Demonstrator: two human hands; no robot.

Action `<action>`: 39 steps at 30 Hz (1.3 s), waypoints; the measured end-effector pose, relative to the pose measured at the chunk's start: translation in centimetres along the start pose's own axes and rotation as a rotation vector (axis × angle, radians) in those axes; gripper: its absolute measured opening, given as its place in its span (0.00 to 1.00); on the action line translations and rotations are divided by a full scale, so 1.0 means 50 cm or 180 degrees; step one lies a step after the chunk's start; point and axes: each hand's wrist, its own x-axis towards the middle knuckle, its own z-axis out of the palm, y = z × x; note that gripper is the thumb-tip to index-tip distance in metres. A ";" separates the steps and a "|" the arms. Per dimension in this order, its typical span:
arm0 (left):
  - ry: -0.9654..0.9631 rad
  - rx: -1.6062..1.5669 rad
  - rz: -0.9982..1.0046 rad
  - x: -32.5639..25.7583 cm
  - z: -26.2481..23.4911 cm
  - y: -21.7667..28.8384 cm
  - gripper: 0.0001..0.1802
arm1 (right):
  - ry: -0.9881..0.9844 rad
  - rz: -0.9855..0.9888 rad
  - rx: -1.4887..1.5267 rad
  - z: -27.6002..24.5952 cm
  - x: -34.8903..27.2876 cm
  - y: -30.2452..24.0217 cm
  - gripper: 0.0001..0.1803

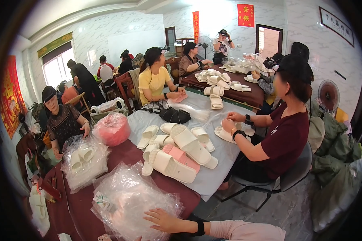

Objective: Packing white and pink slippers into clear plastic bags in a manufacturing setting.

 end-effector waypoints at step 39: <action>0.0051 0.0554 0.0065 0.062 0.190 -0.047 0.24 | -0.0495 0.0692 -0.1270 -0.107 -0.050 0.085 0.36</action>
